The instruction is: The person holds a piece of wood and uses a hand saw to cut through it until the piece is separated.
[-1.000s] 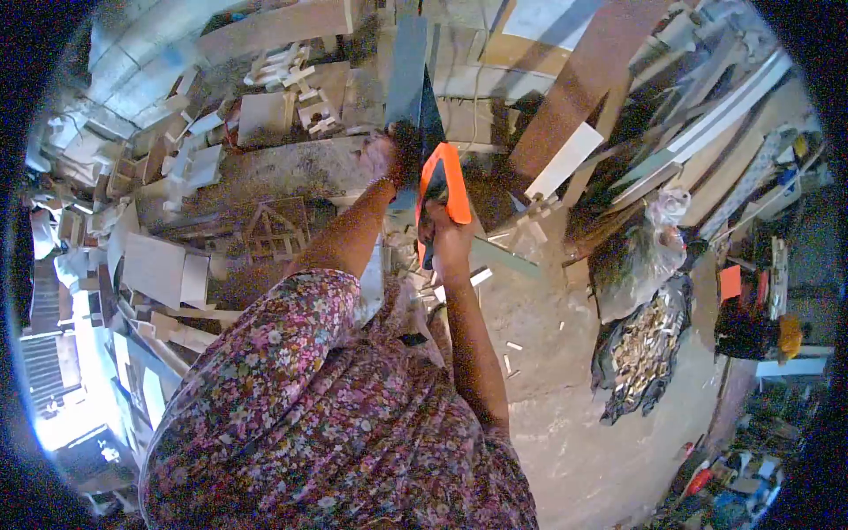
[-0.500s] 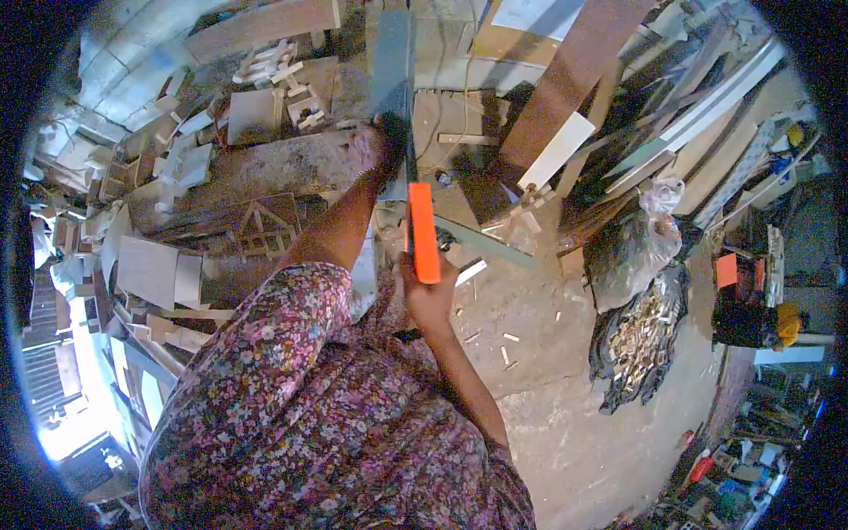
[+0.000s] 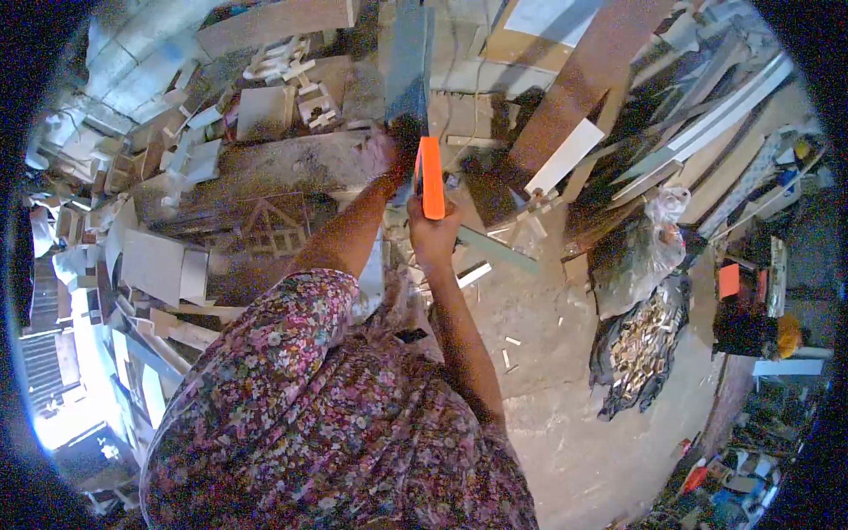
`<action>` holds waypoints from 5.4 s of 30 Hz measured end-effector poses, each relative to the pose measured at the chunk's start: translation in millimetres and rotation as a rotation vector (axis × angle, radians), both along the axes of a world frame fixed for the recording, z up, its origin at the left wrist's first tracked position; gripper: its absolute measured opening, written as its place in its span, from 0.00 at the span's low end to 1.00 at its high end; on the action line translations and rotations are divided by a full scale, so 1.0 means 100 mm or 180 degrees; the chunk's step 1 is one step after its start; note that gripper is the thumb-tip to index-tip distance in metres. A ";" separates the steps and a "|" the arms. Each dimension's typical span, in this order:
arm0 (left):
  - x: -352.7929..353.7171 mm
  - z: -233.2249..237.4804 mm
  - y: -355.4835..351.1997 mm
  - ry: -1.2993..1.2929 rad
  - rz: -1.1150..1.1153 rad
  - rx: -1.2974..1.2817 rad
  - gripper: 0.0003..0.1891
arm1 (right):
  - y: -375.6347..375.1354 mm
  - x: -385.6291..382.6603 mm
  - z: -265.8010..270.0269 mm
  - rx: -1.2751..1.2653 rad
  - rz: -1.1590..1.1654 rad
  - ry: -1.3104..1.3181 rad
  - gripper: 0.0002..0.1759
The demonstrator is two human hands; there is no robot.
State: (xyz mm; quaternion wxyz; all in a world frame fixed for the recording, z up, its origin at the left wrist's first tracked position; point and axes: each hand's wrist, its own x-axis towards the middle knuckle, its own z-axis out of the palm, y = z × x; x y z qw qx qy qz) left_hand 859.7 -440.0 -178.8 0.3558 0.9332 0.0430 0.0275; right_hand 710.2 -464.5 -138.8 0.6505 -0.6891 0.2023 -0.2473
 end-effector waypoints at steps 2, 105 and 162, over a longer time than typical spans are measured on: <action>0.11 -0.13 -0.04 0.0156 -0.0161 0.0327 0.24 | -0.02 -0.04 0.01 0.0838 -0.0100 -0.0172 0.08; -0.09 -0.17 0.08 -0.0286 -0.0121 0.0148 0.25 | 0.21 -0.98 0.40 0.0461 -0.0019 0.0575 0.05; 0.03 -0.33 0.20 -0.0768 0.0041 0.0961 0.15 | 0.16 -0.83 0.17 -0.0115 -0.0076 0.0077 0.06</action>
